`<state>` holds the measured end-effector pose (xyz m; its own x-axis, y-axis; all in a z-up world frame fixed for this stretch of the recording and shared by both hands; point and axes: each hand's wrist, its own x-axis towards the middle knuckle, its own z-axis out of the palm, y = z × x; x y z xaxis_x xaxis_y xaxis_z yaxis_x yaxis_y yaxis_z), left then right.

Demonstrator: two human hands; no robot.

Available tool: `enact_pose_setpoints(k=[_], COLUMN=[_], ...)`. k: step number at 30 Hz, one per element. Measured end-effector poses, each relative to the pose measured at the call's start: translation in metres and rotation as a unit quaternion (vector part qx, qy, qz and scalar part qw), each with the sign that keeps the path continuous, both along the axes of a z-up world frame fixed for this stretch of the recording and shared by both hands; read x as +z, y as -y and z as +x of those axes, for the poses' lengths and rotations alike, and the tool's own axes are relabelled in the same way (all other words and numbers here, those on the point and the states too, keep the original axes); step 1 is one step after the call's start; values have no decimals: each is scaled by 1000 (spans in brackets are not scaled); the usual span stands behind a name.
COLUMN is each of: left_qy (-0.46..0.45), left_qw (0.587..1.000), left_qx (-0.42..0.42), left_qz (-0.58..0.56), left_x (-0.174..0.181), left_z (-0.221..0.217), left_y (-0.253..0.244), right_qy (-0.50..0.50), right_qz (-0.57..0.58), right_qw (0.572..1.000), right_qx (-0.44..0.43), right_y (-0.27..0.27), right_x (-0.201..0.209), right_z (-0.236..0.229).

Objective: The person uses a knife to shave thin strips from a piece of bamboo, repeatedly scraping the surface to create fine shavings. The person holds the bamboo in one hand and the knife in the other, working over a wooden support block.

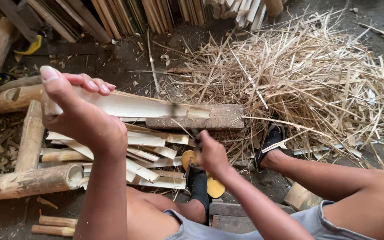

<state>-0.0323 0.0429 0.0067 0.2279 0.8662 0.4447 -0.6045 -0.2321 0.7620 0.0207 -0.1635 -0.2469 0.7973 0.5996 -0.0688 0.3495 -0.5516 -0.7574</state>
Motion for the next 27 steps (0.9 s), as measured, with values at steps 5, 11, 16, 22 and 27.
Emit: enact_pose_setpoints(k=[5,11,16,22,27], left_qy=[29,-21,-35,-14,-15], left_qw=[998,980,962,968,977], left_qx=[12,-191,-265,-246,-211], left_qz=[-54,44,50,43,22], left_x=[1,-10,-11,-2,-1], left_z=[1,-6,-9,-12,1], left_y=[-16,-26,-20,-28,-32], right_qy=[-31,-93,33,-189,-169], right_qz=[-228,-143,71,-148,-121], right_qw=[973,985,993,971,978], right_qx=[-12,5,86,-4,23], right_y=[30,42,47,35,39], right_x=[-73,27,124,90,78], right_z=[71,43,-18,18,23])
